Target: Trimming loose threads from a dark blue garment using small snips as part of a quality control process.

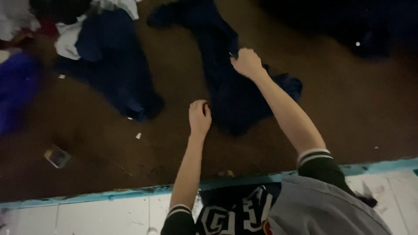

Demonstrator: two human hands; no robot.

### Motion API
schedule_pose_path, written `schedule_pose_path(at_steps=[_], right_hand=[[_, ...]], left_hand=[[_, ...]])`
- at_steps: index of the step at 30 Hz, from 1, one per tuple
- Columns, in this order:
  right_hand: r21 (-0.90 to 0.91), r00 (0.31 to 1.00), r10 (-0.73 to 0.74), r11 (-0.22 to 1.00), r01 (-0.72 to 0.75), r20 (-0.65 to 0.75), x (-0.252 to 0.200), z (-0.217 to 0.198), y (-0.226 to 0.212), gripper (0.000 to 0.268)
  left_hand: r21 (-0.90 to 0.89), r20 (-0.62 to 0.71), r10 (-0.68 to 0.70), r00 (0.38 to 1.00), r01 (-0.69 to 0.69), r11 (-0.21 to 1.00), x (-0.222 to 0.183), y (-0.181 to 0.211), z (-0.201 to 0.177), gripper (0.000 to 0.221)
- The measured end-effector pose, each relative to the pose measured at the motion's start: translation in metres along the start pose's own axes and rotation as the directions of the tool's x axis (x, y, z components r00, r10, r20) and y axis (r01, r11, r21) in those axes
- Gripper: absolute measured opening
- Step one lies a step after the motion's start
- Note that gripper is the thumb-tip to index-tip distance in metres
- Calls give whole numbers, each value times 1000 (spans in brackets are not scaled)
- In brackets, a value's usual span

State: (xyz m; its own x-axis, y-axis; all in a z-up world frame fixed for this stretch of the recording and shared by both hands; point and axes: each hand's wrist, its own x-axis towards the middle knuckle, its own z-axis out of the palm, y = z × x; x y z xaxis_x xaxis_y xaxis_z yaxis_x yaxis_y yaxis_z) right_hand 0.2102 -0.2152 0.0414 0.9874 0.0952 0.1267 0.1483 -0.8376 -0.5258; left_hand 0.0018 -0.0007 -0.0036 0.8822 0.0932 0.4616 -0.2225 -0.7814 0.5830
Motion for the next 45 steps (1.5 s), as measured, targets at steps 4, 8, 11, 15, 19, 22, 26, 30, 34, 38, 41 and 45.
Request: schedule_pose_path(at_steps=[4, 8, 11, 15, 19, 22, 26, 30, 34, 38, 41, 45], right_hand=[[121, 975, -215, 971, 207, 57, -121, -69, -65, 30], [296, 792, -417, 904, 309, 447, -226, -128, -72, 28], [350, 632, -433, 900, 260, 643, -255, -126, -43, 30], [282, 571, -354, 935, 215, 740, -251, -138, -41, 19], [248, 615, -337, 941, 229, 713, -241, -153, -65, 21], [261, 592, -301, 953, 155, 747, -236, -118, -50, 29], [417, 499, -354, 909, -16, 791, -242, -85, -33, 33], [462, 504, -382, 886, -39, 774, -240, -82, -26, 32], [477, 491, -397, 878, -45, 776, -237, -79, -24, 31], [446, 501, -359, 893, -61, 787, -238, -84, -26, 33], [426, 520, -334, 902, -65, 786, -240, -88, -29, 37], [393, 546, -300, 918, -59, 783, -242, -97, -34, 34]], left_hand=[[-51, -13, 11, 1000, -11, 999, -2, -13, 9, 13], [-274, -81, -104, 991, 79, 959, -9, -48, 24, 25], [-433, -82, -219, 972, 164, 887, -9, -21, -3, 32], [-368, -319, -161, 934, 34, 929, 0, 24, -43, 31], [-385, -369, -56, 928, -98, 918, 5, 65, -70, 30], [-357, -336, 131, 933, -255, 899, 14, 93, -72, 37], [-495, -1, -36, 999, 31, 868, 40, 72, -51, 34], [-157, 295, -138, 945, 190, 969, 57, 63, -41, 43], [91, 312, -128, 941, 105, 990, 67, 44, -6, 43], [194, 186, -55, 981, 18, 981, 68, 37, 3, 17], [227, 81, -20, 997, 1, 974, 62, 35, -10, 8], [-30, 47, -119, 992, 120, 992, 59, 37, -37, 12]])
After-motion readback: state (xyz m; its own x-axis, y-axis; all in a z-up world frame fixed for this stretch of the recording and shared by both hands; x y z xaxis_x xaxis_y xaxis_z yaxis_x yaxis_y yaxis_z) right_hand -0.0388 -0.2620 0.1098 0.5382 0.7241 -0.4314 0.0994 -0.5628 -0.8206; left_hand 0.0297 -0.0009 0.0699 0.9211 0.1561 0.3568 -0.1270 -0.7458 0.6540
